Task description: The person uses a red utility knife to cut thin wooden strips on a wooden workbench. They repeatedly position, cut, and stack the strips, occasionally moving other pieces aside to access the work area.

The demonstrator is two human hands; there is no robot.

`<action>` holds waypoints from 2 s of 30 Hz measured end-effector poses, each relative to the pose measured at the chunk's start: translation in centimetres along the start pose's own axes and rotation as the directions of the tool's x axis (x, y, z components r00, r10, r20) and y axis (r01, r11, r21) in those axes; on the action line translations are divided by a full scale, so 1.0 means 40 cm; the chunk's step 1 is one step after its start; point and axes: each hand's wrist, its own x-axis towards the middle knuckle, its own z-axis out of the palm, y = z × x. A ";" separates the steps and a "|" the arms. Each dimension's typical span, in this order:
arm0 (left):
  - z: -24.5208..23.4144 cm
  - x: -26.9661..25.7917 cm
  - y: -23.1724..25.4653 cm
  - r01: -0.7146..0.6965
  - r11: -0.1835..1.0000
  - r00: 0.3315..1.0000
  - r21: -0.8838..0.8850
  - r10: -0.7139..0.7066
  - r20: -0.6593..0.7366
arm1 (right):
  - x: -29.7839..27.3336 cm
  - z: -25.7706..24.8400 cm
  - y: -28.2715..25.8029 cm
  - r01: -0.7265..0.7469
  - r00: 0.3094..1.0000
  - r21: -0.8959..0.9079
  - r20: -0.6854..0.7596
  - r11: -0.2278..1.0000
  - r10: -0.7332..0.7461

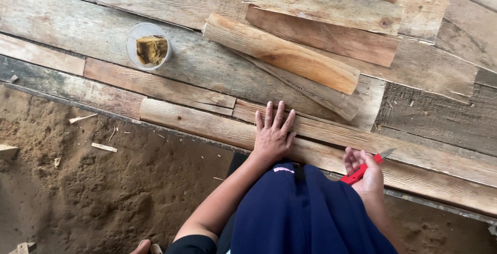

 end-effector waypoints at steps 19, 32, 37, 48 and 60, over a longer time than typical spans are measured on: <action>0.016 -0.002 -0.004 -0.029 0.997 0.996 0.073 0.035 -0.085 | 0.151 -0.052 -0.120 0.313 0.786 -0.943 0.324 -0.113 -0.527; 0.012 -0.001 -0.003 -0.034 0.995 0.995 0.094 0.042 -0.090 | 0.142 -0.057 -0.129 0.388 0.771 -0.918 0.373 -0.082 -0.516; 0.016 -0.002 -0.005 -0.034 0.995 0.995 0.092 0.042 -0.085 | 0.119 -0.051 -0.131 0.448 0.761 -0.894 0.396 -0.024 -0.514; 0.029 -0.005 -0.006 -0.034 0.994 0.993 0.102 0.045 -0.113 | 0.145 -0.091 -0.107 0.556 0.660 -0.828 0.489 -0.067 -0.570; 0.035 -0.010 -0.004 -0.032 0.992 0.987 0.119 0.050 -0.150 | 0.150 -0.095 -0.107 0.557 0.643 -0.824 0.507 -0.104 -0.575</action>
